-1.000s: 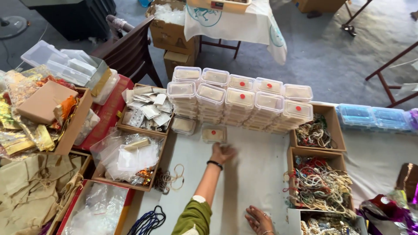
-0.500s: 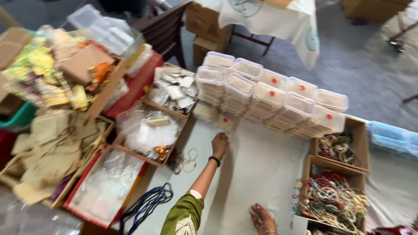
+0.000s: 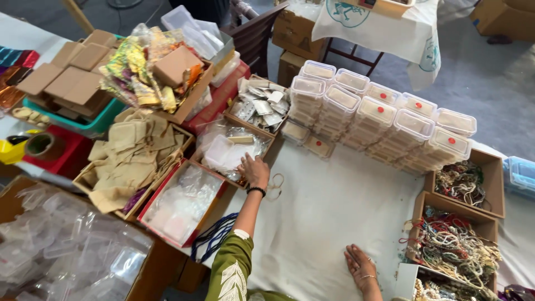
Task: The person places small items into beige cloth pouches, ties them shut, and then places them into clear plastic containers. They also handle and sort various necklaces and strings from boxes on the table.
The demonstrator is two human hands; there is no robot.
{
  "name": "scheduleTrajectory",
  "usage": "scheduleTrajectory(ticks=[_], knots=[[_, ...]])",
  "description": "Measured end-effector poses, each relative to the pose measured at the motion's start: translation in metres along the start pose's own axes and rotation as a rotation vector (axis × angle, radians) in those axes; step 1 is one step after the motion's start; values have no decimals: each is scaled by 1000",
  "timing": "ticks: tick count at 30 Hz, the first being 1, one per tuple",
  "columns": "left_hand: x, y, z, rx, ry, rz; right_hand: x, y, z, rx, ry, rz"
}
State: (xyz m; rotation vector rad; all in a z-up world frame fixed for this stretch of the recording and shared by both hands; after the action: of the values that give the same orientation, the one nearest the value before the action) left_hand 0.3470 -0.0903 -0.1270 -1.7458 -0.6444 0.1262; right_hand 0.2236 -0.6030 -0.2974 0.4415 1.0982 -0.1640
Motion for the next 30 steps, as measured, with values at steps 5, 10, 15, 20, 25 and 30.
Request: scheduleTrajectory(ticks=[5,10,15,20,25,30], knots=[[-7,2,16,-62,3,124,-21,12,1,-23,-35,24],[-8,2,24,-98,60,89,-19,10,-2,-23,-100,63],[-2,29,28,-38,132,284,-17,6,-7,-20,-177,83],[-5,-6,8,-172,129,188,-5,-2,-8,-36,-208,116],[-27,-18,-35,-344,596,-23,11,-9,-12,-64,-229,156],[-58,-95,-44,-330,562,49,11,-8,-8,-81,-271,153]])
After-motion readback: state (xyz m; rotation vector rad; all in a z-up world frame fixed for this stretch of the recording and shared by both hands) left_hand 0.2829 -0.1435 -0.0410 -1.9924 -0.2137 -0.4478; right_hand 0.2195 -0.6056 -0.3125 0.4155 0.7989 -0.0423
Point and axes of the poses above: each hand's wrist, its own x-axis towards the middle knuckle, its own y-axis out of the palm, z = x × y, the point moved 7 cm from there along x, towards the middle knuckle, and after that the axes turned 13 degrees about y, right-handed, at the moved point
